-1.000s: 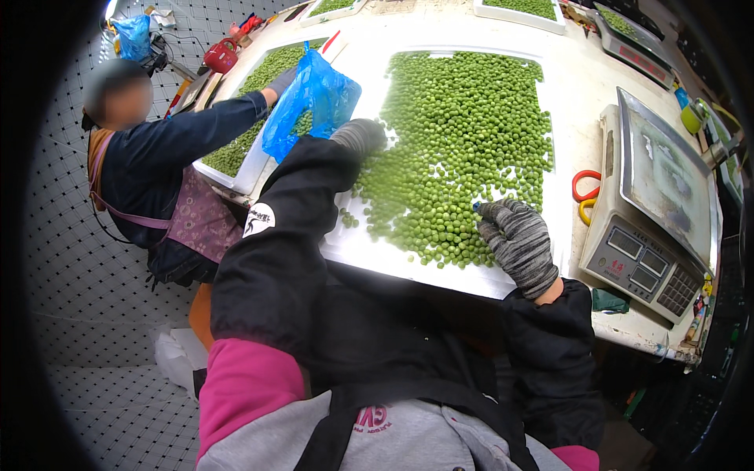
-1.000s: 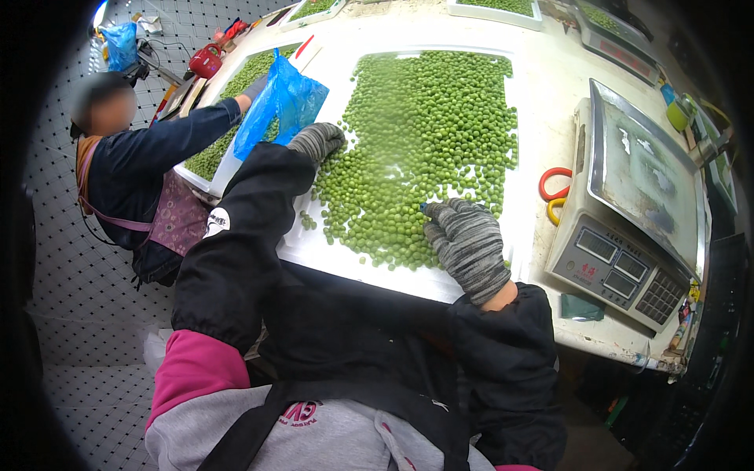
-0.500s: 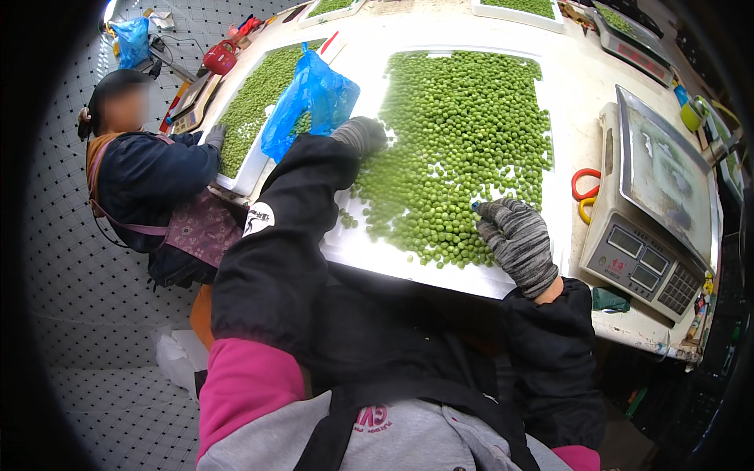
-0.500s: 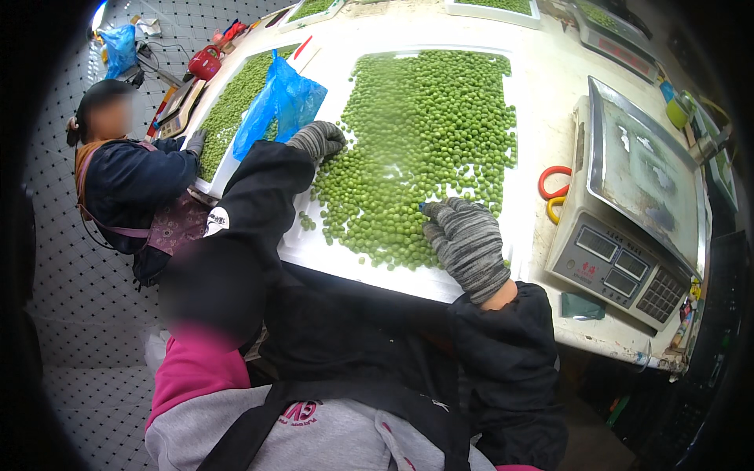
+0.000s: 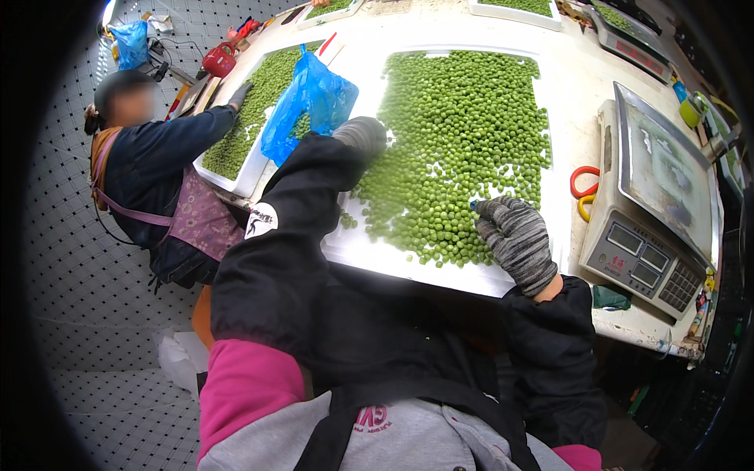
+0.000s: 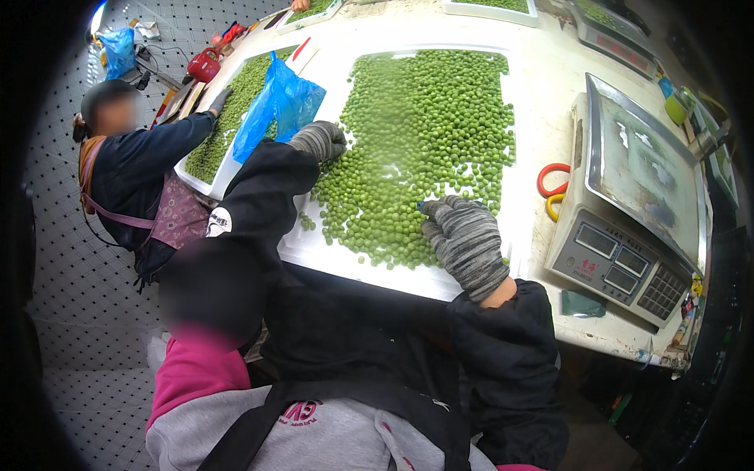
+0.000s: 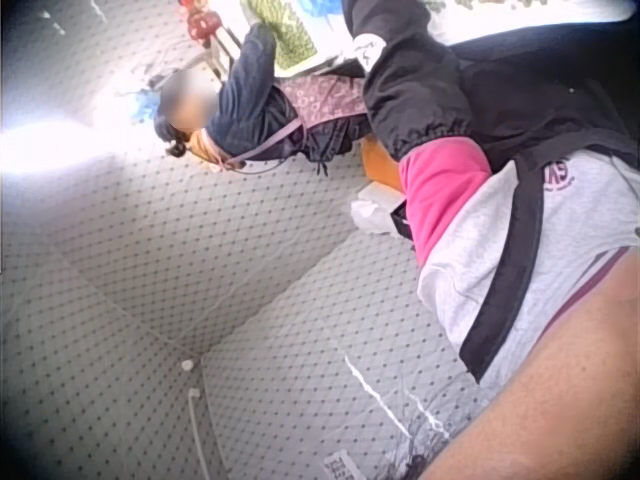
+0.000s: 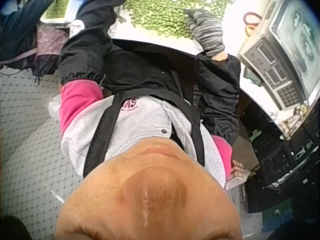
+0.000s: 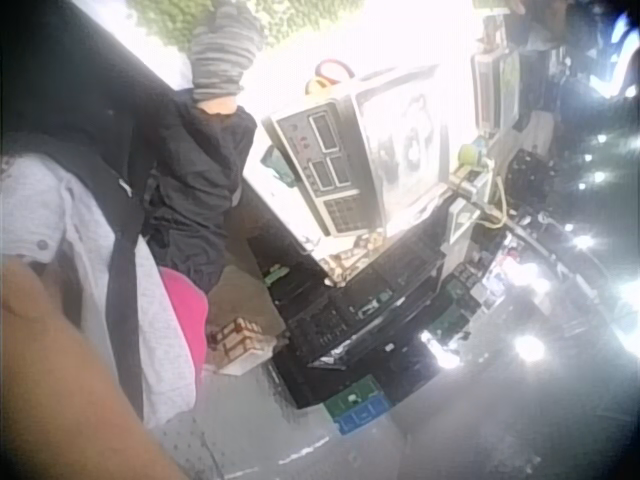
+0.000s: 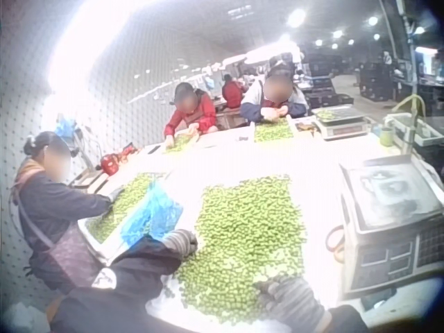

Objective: The person spreads and sorts green peas on a white tray using gloved hands, moving peas from a blue bag and arranging them in rows. A coworker performs similar sorting on an adjacent tray. The person occasionally uses a digital scale on the table.

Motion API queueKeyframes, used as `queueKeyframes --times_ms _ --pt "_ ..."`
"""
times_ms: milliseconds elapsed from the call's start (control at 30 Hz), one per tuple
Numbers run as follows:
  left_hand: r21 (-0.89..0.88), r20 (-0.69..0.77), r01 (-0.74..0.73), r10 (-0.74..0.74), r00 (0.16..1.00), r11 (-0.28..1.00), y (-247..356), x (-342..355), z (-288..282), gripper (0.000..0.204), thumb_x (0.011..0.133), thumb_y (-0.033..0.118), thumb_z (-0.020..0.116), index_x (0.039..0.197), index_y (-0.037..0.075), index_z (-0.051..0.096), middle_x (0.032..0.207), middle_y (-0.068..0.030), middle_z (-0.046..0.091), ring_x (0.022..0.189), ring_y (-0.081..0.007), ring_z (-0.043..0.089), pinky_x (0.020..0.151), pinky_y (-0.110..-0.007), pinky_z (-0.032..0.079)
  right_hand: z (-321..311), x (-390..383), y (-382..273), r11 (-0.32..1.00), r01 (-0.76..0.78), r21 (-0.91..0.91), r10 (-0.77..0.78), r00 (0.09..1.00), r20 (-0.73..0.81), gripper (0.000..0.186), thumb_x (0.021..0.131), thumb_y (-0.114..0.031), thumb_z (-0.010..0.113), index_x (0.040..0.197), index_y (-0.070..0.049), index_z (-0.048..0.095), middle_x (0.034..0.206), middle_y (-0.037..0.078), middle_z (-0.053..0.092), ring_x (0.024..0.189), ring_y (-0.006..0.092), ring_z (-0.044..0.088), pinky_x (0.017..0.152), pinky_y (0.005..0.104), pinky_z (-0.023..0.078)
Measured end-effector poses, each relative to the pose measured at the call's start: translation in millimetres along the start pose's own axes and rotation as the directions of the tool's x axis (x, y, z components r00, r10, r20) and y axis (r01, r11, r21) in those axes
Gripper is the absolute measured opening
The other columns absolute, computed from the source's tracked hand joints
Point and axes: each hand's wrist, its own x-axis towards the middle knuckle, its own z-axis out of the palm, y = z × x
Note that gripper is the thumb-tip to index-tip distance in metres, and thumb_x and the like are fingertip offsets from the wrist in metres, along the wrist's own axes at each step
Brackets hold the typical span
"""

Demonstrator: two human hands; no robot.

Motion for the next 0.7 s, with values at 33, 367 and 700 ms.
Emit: queueKeyframes --times_ms 33,367,700 --pt "-0.006 0.002 0.012 -0.012 1.0 1.0 1 2 0 0.019 0.071 0.018 0.062 0.083 0.005 0.068 0.08 -0.0151 0.065 0.076 -0.03 0.062 0.069 -0.039 0.049 0 0 0 1.0 0.003 0.003 -0.003 1.0 -0.009 0.023 0.074 -0.009 0.066 0.096 -0.005 0.064 0.082 0.01 0.061 0.077 0.028 0.058 0.071 0.036 0.046" --pt "-0.121 -0.03 0.108 -0.113 0.993 0.987 4 -6 -15 0.026 0.071 0.028 0.061 0.08 0.005 0.068 0.079 -0.0179 0.064 0.074 -0.0346 0.062 0.068 -0.042 0.049 1 1 5 0.999 -0.034 0.025 0.034 0.999 0.033 0.023 0.076 -0.017 0.063 0.096 -0.007 0.063 0.086 0.011 0.062 0.082 0.0295 0.058 0.074 0.0394 0.045" --pt "-0.631 -0.258 0.115 -0.348 0.901 0.767 4 -110 3 0.012 0.077 0.012 0.064 0.082 0.001 0.061 0.07 -0.0074 0.061 0.062 -0.0145 0.058 0.06 -0.028 0.048 9 0 12 1.0 -0.015 -0.008 0.015 1.0 0.012 0.019 0.074 -0.014 0.064 0.092 -0.006 0.065 0.083 0.01 0.062 0.079 0.0289 0.059 0.072 0.0382 0.046"
